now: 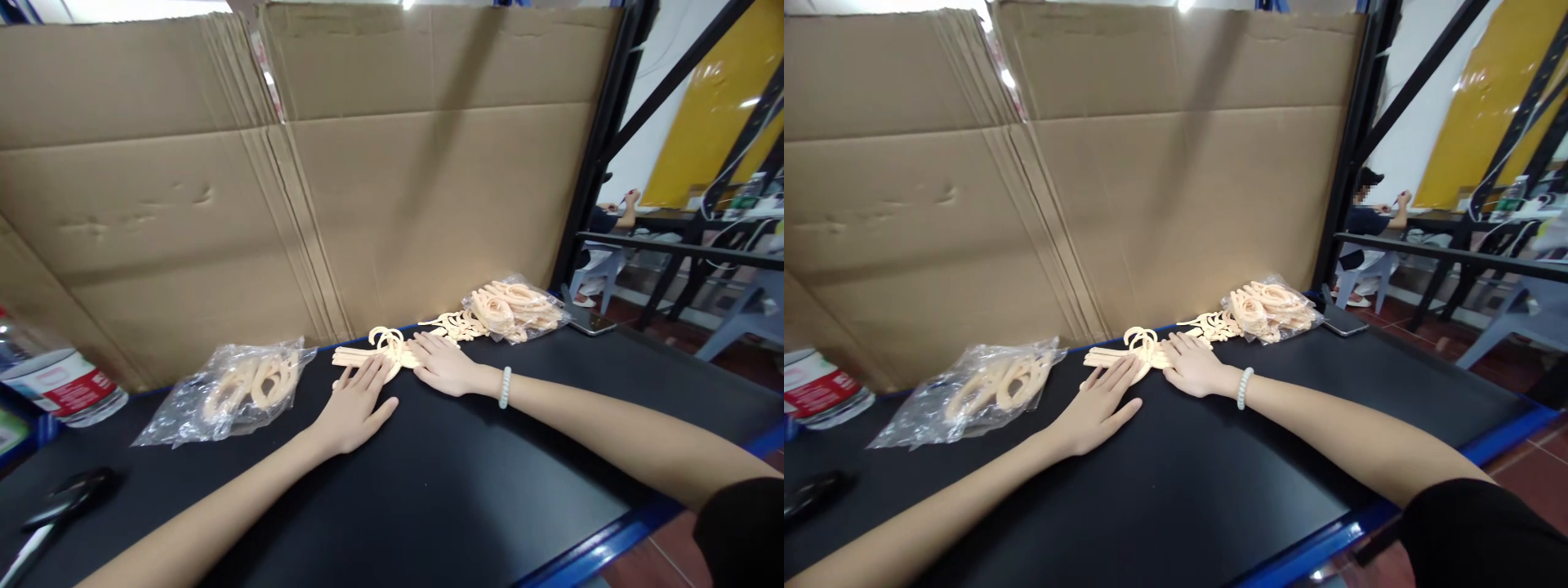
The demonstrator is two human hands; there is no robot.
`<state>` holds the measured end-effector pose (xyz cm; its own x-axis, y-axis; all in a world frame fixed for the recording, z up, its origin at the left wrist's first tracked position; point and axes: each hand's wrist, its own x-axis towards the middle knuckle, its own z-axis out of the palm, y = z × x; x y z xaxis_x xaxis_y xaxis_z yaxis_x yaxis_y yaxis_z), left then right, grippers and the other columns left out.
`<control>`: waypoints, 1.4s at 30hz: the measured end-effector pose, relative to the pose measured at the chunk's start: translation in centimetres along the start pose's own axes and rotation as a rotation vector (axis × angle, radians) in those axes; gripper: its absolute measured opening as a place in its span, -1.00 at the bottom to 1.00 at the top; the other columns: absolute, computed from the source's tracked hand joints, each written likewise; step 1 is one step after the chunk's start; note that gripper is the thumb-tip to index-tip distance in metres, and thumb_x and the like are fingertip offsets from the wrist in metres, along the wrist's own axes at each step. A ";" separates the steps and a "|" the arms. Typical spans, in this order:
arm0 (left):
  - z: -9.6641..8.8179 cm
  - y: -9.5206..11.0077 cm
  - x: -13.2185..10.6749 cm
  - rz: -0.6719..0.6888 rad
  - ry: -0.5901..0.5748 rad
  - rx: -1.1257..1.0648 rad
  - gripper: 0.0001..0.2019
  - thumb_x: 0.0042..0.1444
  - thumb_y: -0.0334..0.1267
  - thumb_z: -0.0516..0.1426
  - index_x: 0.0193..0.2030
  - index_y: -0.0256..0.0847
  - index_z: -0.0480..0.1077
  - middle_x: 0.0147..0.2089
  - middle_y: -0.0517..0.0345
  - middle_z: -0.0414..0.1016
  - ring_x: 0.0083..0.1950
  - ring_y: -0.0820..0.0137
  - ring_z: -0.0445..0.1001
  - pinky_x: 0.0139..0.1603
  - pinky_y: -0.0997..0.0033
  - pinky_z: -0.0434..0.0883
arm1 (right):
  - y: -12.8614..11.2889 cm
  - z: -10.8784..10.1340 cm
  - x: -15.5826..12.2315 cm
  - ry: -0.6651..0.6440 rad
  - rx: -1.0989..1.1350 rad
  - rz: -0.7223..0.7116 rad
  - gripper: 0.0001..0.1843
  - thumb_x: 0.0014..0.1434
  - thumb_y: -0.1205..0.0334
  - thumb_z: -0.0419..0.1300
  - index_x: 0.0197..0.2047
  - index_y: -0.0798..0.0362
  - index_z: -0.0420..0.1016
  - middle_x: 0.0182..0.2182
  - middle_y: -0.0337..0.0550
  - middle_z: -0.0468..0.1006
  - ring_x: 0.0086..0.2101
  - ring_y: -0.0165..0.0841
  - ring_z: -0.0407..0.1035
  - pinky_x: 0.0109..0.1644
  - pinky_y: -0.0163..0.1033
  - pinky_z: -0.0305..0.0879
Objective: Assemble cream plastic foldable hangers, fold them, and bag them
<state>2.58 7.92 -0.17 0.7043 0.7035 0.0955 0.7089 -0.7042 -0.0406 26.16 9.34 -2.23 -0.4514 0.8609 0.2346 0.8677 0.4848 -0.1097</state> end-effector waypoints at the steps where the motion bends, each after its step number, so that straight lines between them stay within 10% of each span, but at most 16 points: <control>1: 0.1 0.1 0.2 -0.005 0.006 0.001 -0.36 0.35 0.04 -0.18 0.44 -0.31 -0.04 0.48 -0.07 -0.07 0.48 0.11 -0.07 0.41 -0.12 -0.02 | 0.1 0.0 0.1 0.000 -0.002 0.002 -0.31 0.35 0.07 -0.17 0.38 0.39 0.03 0.35 0.30 0.05 0.35 -0.01 -0.11 0.39 0.09 -0.17; 10: 0.9 0.4 -0.4 -0.106 0.167 0.017 -0.40 0.31 -0.02 -0.09 0.36 -0.37 0.13 0.39 -0.28 0.15 0.41 -0.06 0.11 0.31 -0.32 0.06 | -0.3 0.1 0.9 0.038 0.018 -0.054 -0.35 0.36 0.06 -0.14 0.36 0.33 0.09 0.33 0.24 0.13 0.33 -0.07 -0.04 0.38 0.06 -0.14; 24: 0.3 0.5 -1.0 0.100 0.356 -0.043 -0.78 0.23 -0.39 -0.02 -0.11 -0.19 0.43 0.05 -0.04 0.50 0.12 0.12 0.41 0.09 0.01 0.35 | -0.8 -0.6 0.1 0.230 0.040 -0.171 -0.58 0.29 0.19 0.03 0.16 0.18 0.36 0.08 0.09 0.44 0.21 -0.09 0.14 0.30 0.09 0.00; 34: 0.7 0.2 -0.9 0.102 0.375 -0.119 -0.77 0.23 -0.38 0.00 -0.02 -0.16 0.36 0.01 0.01 0.52 0.06 0.12 0.44 0.02 0.04 0.37 | -0.7 -0.9 0.0 0.329 -0.020 -0.329 -0.75 0.32 0.30 -0.03 -0.12 0.11 0.47 -0.12 0.00 0.52 0.02 -0.14 0.26 0.12 -0.01 0.17; 42: 1.0 0.1 -0.8 0.025 0.398 -0.127 -0.78 0.19 -0.32 0.03 -0.03 -0.17 0.35 -0.05 -0.01 0.53 0.01 0.09 0.46 -0.02 0.06 0.35 | 2.0 -2.0 0.0 0.366 -0.099 -0.193 -0.70 0.30 0.38 -0.06 -0.13 0.12 0.50 -0.21 0.03 0.53 -0.08 -0.13 0.26 0.02 -0.01 0.20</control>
<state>2.12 7.42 -1.25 0.6334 0.6116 0.4742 0.6641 -0.7441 0.0728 28.27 10.02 -0.56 -0.5197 0.6353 0.5712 0.7982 0.5995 0.0595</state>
